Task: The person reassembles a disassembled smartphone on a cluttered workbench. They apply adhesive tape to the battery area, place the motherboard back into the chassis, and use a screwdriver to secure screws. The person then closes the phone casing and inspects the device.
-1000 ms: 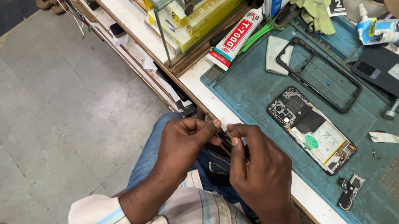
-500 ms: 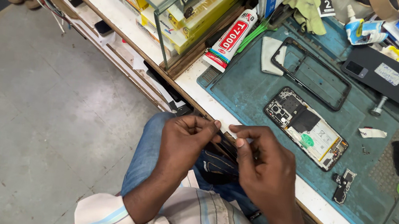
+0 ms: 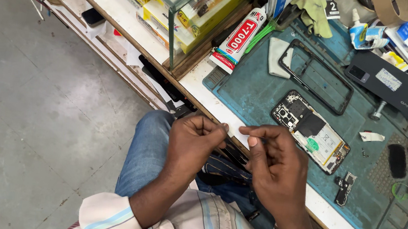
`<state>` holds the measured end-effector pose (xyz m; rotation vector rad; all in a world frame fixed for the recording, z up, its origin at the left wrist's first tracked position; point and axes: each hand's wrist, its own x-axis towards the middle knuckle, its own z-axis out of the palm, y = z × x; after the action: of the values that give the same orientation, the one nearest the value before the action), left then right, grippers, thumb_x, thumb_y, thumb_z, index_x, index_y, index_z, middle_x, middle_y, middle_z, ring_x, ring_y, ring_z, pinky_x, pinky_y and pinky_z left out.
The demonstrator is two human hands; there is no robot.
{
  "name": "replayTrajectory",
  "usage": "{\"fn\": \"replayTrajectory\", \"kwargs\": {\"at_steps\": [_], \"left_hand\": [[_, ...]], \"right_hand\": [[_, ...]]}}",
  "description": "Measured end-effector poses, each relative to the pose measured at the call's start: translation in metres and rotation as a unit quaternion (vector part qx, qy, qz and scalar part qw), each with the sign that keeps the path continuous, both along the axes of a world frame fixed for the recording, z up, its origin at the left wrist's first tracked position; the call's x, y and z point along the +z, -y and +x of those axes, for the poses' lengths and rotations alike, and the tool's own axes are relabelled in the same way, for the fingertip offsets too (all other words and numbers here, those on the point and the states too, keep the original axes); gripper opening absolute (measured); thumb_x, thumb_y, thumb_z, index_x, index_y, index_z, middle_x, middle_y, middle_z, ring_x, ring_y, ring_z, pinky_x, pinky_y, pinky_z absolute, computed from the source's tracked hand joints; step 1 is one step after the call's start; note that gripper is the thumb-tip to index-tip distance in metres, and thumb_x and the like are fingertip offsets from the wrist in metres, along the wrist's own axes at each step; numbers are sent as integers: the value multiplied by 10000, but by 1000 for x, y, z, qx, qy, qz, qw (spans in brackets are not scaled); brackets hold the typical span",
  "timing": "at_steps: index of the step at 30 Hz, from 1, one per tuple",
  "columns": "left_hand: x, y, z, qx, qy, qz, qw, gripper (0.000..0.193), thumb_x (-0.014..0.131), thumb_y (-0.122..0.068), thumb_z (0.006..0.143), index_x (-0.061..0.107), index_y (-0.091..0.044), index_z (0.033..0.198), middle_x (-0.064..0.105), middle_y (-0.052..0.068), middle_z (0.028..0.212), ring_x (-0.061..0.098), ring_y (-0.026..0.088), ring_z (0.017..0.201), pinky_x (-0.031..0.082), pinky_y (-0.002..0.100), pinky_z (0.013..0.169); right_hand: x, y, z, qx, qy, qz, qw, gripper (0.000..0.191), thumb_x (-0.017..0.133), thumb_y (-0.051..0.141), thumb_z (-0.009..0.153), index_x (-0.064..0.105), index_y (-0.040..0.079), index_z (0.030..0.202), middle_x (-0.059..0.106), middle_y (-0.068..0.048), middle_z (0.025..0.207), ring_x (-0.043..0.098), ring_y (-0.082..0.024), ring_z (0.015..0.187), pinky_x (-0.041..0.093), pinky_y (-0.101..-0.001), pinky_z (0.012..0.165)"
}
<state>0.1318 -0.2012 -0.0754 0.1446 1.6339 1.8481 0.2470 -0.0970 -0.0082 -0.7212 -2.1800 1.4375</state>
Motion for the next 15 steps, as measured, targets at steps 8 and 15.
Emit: {"fn": "replayTrajectory", "kwargs": {"at_steps": [8,15], "left_hand": [[-2,1,-3,-1,-3,7,1000,207,772,-157,871,719,6,755,747,84,661,655,74,552,498,215,519],[-2,0,-1,-1,21,19,1000,197,782,-154,874,730,5,769,741,86,656,647,79,547,490,219,522]], "right_hand": [[5,-3,-13,96,9,88,991,98,529,108,1062,519,11,1067,787,-106,1091,665,-34,730,557,-208,611],[4,-11,-12,68,1,-75,995,101,588,64,1005,560,1,1080,745,-103,1174,584,-20,654,541,-210,534]]}}
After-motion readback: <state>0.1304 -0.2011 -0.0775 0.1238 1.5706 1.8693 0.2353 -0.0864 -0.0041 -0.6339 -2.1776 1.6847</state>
